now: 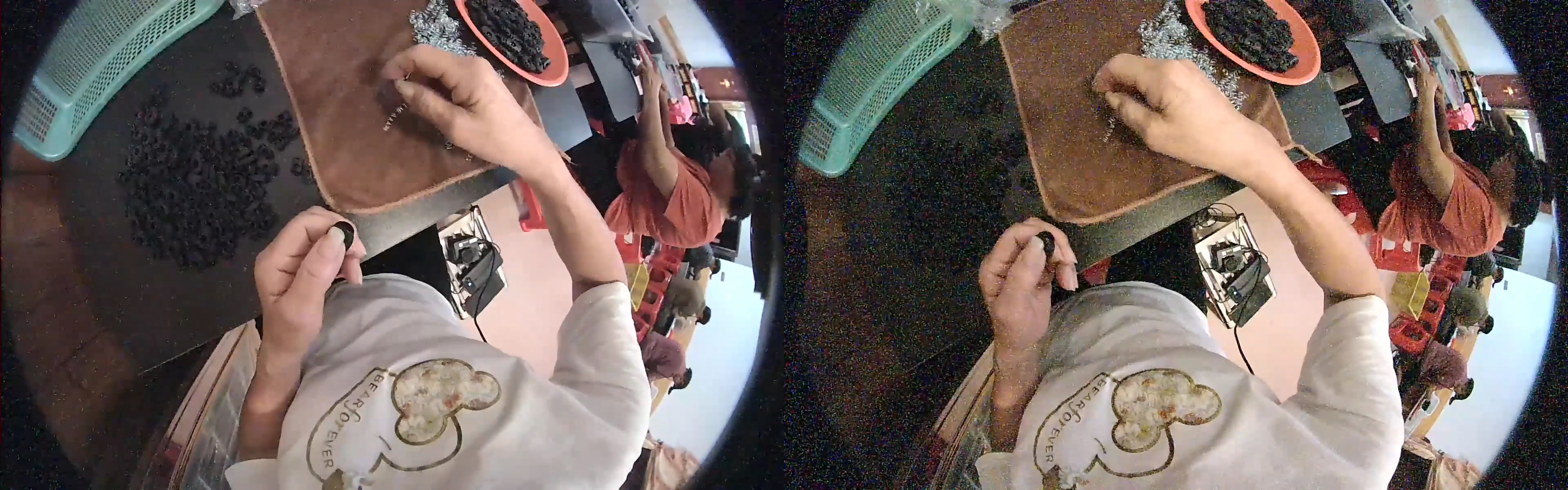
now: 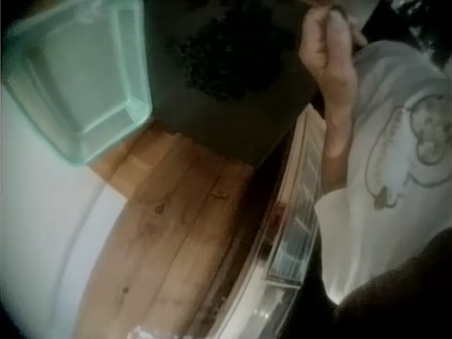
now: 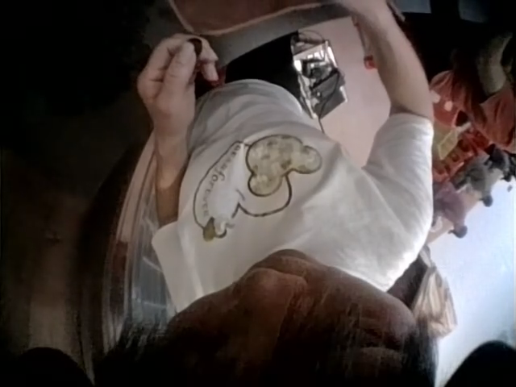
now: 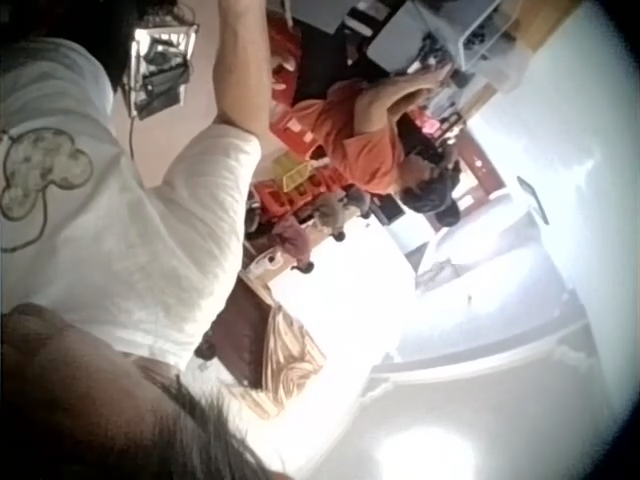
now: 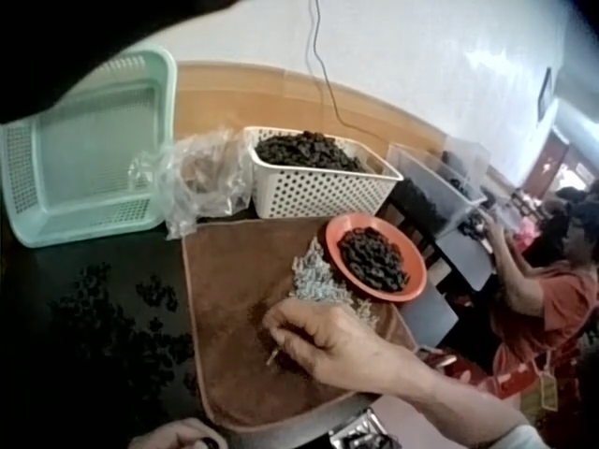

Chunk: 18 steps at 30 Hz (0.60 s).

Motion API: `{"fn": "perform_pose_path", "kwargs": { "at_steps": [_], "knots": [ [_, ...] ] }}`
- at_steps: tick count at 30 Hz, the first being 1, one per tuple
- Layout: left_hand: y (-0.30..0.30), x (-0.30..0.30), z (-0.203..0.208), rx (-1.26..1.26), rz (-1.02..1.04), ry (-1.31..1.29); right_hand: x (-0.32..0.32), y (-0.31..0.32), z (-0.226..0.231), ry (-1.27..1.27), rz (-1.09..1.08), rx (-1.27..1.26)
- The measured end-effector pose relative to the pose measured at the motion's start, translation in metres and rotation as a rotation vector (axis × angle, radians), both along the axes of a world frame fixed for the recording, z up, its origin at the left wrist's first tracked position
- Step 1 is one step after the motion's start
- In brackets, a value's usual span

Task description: The person is assembling small black components with silver metal jump rings.

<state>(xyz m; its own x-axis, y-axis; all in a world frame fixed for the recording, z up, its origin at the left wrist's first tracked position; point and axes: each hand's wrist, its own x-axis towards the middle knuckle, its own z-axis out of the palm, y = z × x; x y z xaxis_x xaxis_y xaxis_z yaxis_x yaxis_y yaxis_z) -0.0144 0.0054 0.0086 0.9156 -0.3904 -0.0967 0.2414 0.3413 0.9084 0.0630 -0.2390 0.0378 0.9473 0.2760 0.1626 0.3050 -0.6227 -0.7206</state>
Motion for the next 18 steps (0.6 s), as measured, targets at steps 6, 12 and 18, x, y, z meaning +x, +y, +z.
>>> {"fn": "perform_pose_path", "kwargs": {
  "at_steps": [6, 12, 18],
  "knots": [
    [0.001, 0.003, -0.004, -0.005, -0.031, -0.044, 0.008, 0.000, -0.007, -0.251, 0.071, -0.098],
    [0.000, 0.002, -0.006, 0.021, -0.018, -0.062, -0.010, 0.019, 0.012, 0.025, 0.096, 0.193],
    [0.000, 0.001, -0.006, 0.005, -0.004, -0.027, -0.035, 0.048, 0.020, 0.434, 0.249, 0.705]
  ]
}}
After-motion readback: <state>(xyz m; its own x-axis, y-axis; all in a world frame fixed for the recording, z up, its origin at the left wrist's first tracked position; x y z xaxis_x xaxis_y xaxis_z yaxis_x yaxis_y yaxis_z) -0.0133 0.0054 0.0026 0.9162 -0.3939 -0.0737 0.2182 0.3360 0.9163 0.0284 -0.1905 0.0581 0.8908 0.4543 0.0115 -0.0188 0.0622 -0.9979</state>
